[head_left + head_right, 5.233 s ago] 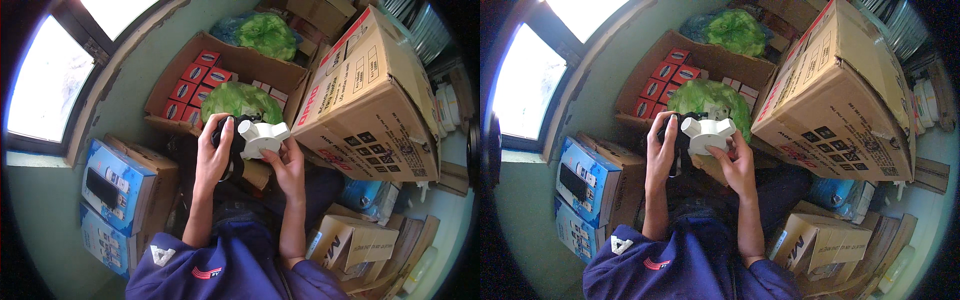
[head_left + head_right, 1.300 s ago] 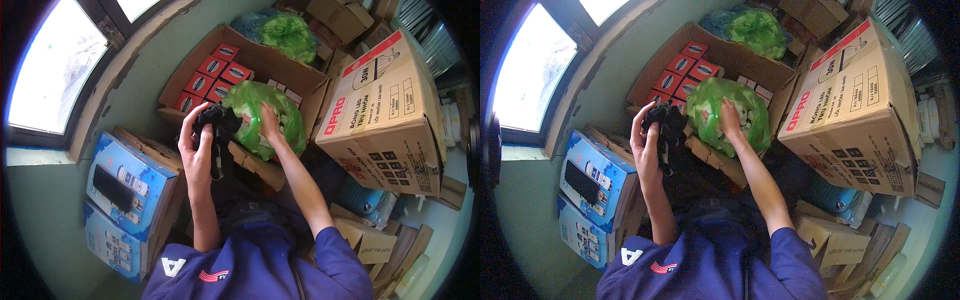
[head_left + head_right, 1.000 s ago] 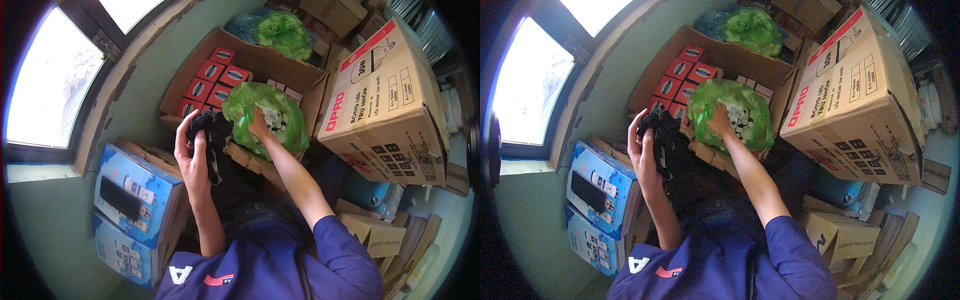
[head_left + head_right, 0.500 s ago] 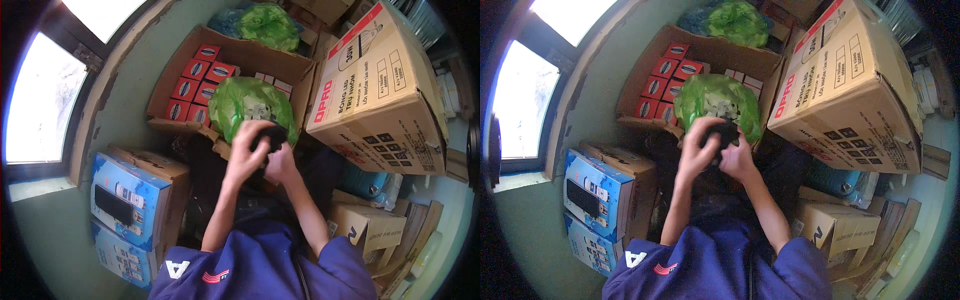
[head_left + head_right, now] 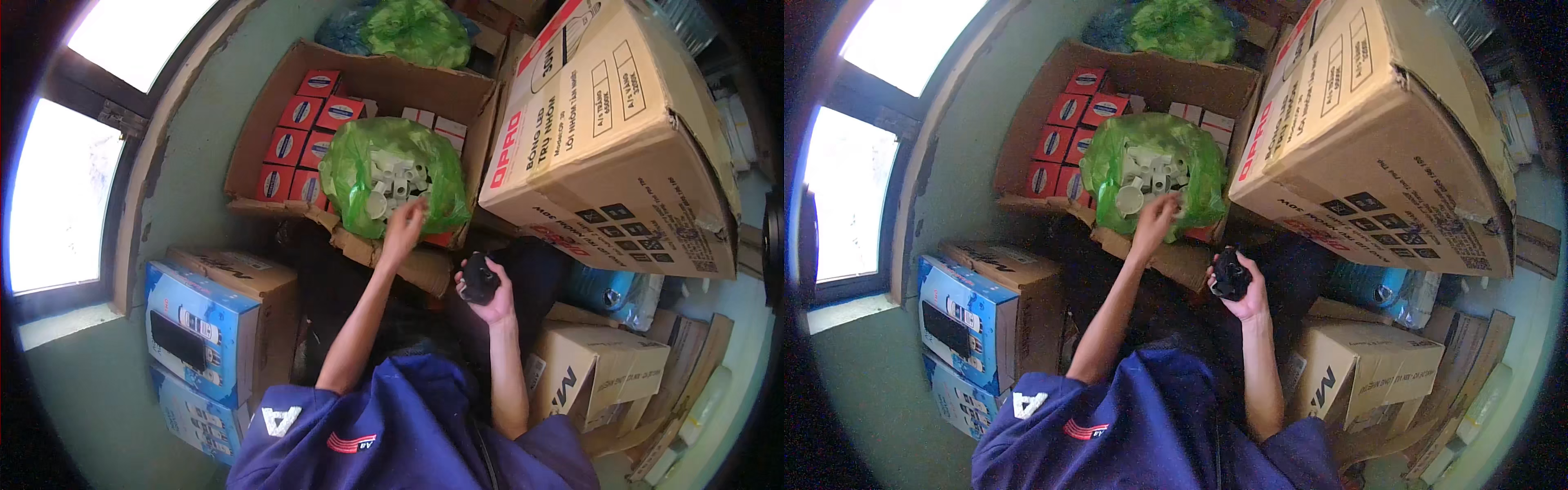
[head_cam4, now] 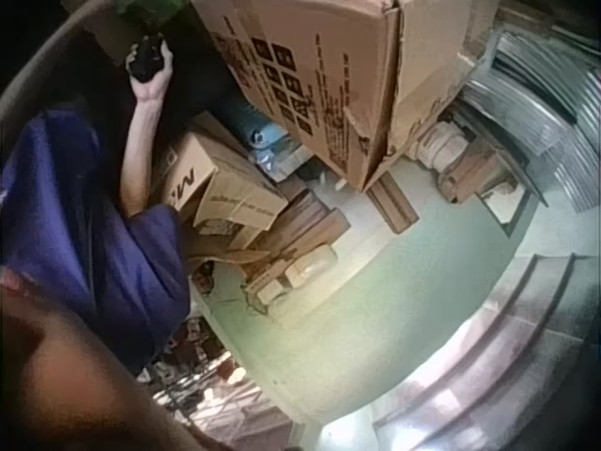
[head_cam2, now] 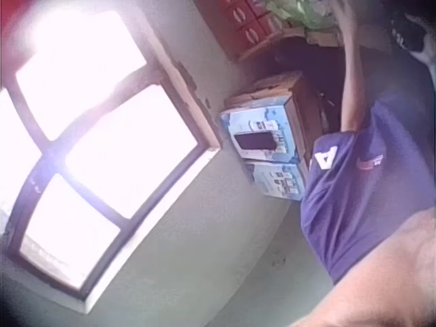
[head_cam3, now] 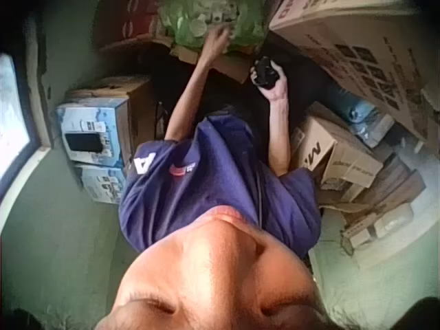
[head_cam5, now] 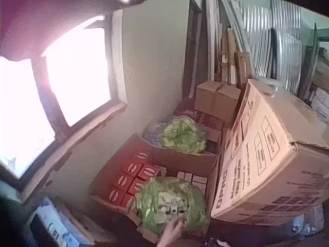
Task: Assemble a light fixture or electrical component by fitting plastic housing parts together.
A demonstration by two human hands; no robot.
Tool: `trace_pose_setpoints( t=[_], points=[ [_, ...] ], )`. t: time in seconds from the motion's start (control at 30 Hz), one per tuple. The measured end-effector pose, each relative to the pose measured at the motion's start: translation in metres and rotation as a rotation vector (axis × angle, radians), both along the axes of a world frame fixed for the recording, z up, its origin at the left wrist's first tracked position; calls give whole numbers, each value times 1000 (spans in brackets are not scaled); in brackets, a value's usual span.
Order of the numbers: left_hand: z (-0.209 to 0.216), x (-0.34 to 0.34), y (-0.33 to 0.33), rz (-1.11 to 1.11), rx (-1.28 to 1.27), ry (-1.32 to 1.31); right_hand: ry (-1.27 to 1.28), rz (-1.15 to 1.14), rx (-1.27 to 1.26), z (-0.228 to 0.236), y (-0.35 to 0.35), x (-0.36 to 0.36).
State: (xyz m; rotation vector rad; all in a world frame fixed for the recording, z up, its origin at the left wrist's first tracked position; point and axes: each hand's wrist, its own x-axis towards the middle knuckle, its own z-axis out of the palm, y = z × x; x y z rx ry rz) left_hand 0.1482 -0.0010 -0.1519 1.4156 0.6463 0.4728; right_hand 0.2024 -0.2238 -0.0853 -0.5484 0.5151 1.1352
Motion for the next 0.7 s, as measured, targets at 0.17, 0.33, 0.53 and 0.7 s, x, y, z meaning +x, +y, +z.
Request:
trace_pose_setpoints(
  t=[0.17, 0.33, 0.53, 0.7],
  points=[
    [-74, 47, 23, -278, 896, 649, -17, -119, -32, 15, -22, -2],
    [-91, 72, 20, -392, 1016, 740, -90, -181, -73, 28, -48, -8],
    [-101, 92, 6, -545, 1170, 934, -136, -201, -95, 34, -54, -9],
    [-105, 91, 2, -583, 1241, 952, -155, -192, -123, 36, -50, -3]
  ],
)
